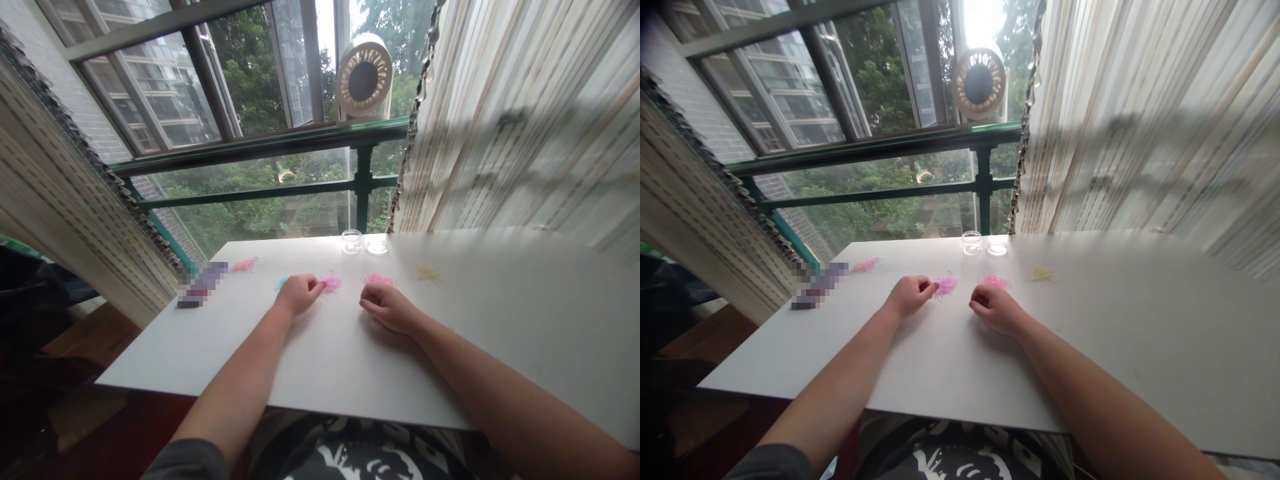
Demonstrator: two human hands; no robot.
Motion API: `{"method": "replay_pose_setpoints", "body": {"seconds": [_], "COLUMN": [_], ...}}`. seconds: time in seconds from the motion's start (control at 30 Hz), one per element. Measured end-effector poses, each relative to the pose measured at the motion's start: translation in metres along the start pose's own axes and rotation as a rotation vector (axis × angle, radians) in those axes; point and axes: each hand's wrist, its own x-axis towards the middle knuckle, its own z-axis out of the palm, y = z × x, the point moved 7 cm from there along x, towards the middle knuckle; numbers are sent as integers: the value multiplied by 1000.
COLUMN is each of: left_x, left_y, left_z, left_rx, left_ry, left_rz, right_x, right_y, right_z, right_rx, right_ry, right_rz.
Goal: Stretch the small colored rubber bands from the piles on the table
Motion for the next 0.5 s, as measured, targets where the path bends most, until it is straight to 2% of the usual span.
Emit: {"method": "replay_pose_setpoints", "body": {"seconds": [0.1,0.17,0.5], "left_x": [-6,-8,-6], "left_y": [5,9,2], "left_z": [8,12,19], "left_rx": [-65,-97,-122], "left_ry": [-160,-224,-192], "left_rz": [78,105,103], "right_x": [0,0,0], "right_y": [1,1,0], "right_z": [0,-1,1], "right_rx": [4,5,23], "right_ry": [1,3,2], "right_rz": [7,9,-3]}}
